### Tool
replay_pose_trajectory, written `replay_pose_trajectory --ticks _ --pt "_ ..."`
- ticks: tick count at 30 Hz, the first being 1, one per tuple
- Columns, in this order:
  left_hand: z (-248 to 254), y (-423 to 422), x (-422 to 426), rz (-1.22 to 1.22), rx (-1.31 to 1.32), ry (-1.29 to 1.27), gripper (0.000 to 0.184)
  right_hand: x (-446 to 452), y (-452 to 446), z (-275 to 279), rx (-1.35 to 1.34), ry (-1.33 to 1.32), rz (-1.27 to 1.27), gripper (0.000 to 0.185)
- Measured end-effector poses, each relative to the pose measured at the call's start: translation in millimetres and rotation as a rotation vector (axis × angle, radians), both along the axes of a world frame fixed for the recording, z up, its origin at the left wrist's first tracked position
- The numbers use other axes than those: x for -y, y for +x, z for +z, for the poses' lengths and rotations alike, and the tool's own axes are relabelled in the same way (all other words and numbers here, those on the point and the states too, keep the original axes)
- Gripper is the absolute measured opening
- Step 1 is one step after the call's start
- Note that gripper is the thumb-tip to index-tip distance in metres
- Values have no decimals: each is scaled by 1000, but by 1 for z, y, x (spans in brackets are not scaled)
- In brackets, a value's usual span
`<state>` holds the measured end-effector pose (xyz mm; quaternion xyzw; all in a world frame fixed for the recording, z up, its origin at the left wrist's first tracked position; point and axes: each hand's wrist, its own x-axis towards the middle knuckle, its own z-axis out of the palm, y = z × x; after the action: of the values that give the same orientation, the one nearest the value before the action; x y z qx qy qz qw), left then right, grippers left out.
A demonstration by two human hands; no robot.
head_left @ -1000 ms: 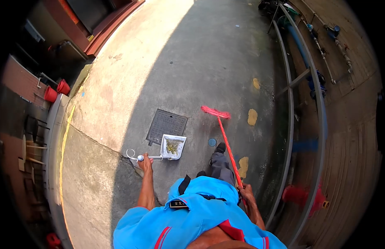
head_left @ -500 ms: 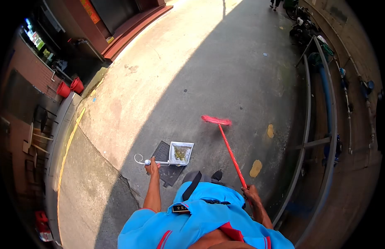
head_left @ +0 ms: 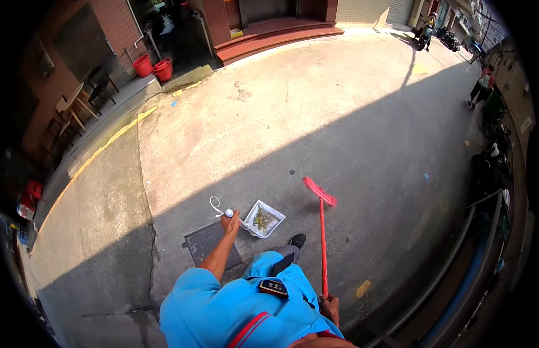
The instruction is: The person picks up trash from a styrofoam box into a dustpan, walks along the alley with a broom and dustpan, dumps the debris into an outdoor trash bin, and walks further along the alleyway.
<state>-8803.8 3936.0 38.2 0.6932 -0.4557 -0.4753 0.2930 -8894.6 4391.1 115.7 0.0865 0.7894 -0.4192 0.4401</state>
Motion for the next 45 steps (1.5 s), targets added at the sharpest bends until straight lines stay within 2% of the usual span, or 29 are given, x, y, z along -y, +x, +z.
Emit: replay_pose_trajectory --ticks 4,5,6,8,9,11,14,15,17,19,21,23,25,27,29,33,36,42,45 --pt "-13 -82 38 -55 21 6 33 10 -89 -34 -51 33 35 33" --pt "-73 -95 58 -51 138 -56 35 13 -105 -43 -139 0 42 34" --pt "-53 -119 60 -84 116 18 37 23 -126 -43 -232 -31 55 36" --pt "-30 -168 65 -79 92 66 36 44 -169 -32 -183 -21 68 37" --pt "-34 -190 70 -71 97 79 36 51 -190 -23 -137 -7 72 39" --pt "-50 -230 81 -101 128 -90 35 63 -231 -14 -78 22 81 40" --pt "-61 -287 102 -79 125 -123 34 78 -295 -27 -112 24 115 38" --pt "-43 -307 109 -87 80 -85 33 78 -317 -32 -66 32 103 38" --pt "-12 -340 113 -118 20 -47 33 100 -368 4 -20 -7 115 38" --pt "-3 -380 136 -103 -29 -48 32 108 -415 -19 -124 52 79 32" --pt "9 -420 145 -97 -15 -20 31 112 -468 -44 -270 16 211 38" --pt "27 -464 153 -28 -63 7 31 120 -518 -51 -286 22 236 36" --pt "27 -512 168 -42 -88 -31 31 141 -578 -39 -332 31 273 35" --pt "26 -540 171 -42 -92 -55 28 175 -618 9 -4 51 177 26" --pt "28 -570 181 -29 -104 -13 27 194 -654 19 11 68 200 27" --pt "16 -641 215 -15 -60 -6 28 239 -722 13 -10 36 185 26" --pt "33 -699 235 -50 -74 -15 28 271 -769 1 -14 -17 185 23" --pt "35 -801 279 -28 -56 2 25 353 -879 -9 -43 -53 231 25" --pt "27 -848 299 -27 -7 -13 23 406 -952 -11 -76 37 346 25"
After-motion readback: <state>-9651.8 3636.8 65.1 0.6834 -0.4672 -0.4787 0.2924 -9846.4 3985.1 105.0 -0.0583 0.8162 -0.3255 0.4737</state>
